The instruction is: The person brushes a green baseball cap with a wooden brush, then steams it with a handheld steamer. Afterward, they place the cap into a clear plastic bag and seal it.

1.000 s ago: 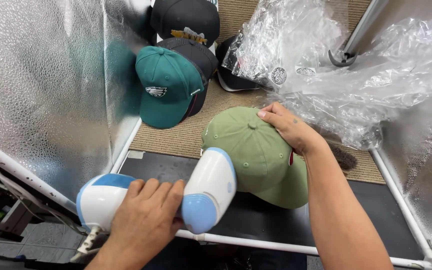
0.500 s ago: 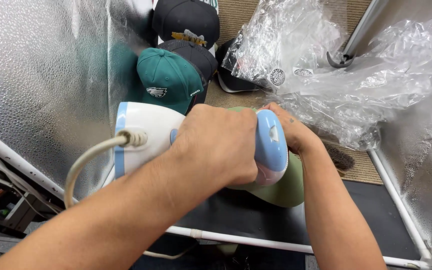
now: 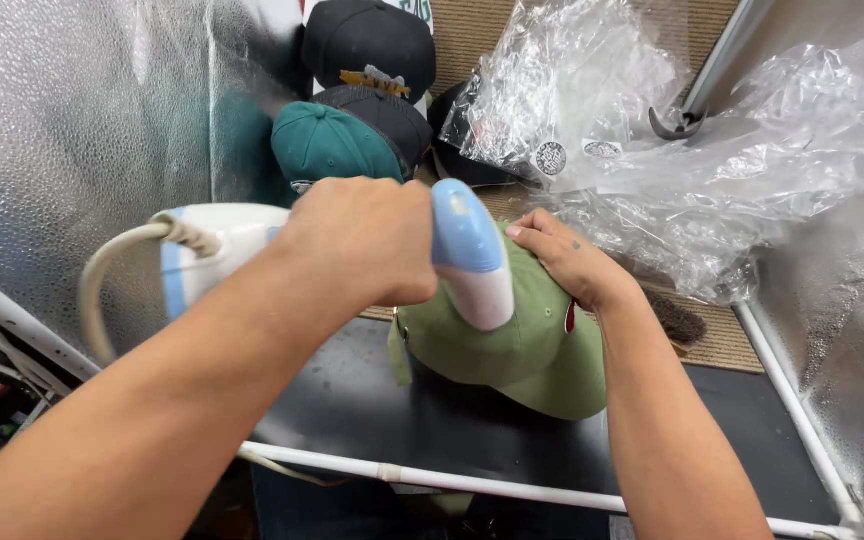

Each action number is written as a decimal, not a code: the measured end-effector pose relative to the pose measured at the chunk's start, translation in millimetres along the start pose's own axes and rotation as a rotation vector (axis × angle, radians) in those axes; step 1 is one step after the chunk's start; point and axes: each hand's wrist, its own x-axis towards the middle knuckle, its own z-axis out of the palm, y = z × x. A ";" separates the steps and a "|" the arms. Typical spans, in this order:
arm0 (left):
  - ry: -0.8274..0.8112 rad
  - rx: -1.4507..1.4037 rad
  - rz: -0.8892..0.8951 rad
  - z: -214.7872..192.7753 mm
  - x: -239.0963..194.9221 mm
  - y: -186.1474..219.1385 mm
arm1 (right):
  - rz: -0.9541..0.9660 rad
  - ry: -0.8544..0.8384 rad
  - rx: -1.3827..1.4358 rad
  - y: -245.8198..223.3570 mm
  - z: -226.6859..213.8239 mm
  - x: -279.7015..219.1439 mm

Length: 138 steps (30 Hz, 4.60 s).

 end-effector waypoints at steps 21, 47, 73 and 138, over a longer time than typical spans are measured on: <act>0.736 0.290 0.215 141.2 -120.1 13.8 | 0.114 -0.047 0.000 -44.3 6.8 -38.7; -0.254 -0.104 -0.222 -13.2 71.2 -34.2 | -0.033 0.238 0.012 -21.1 12.3 -43.3; -0.507 0.268 0.004 -60.2 149.9 48.7 | -0.080 0.346 0.079 27.3 38.5 -93.0; -0.367 -0.931 -0.515 49.8 30.7 -83.0 | 0.031 0.585 -0.248 -13.0 27.3 -128.6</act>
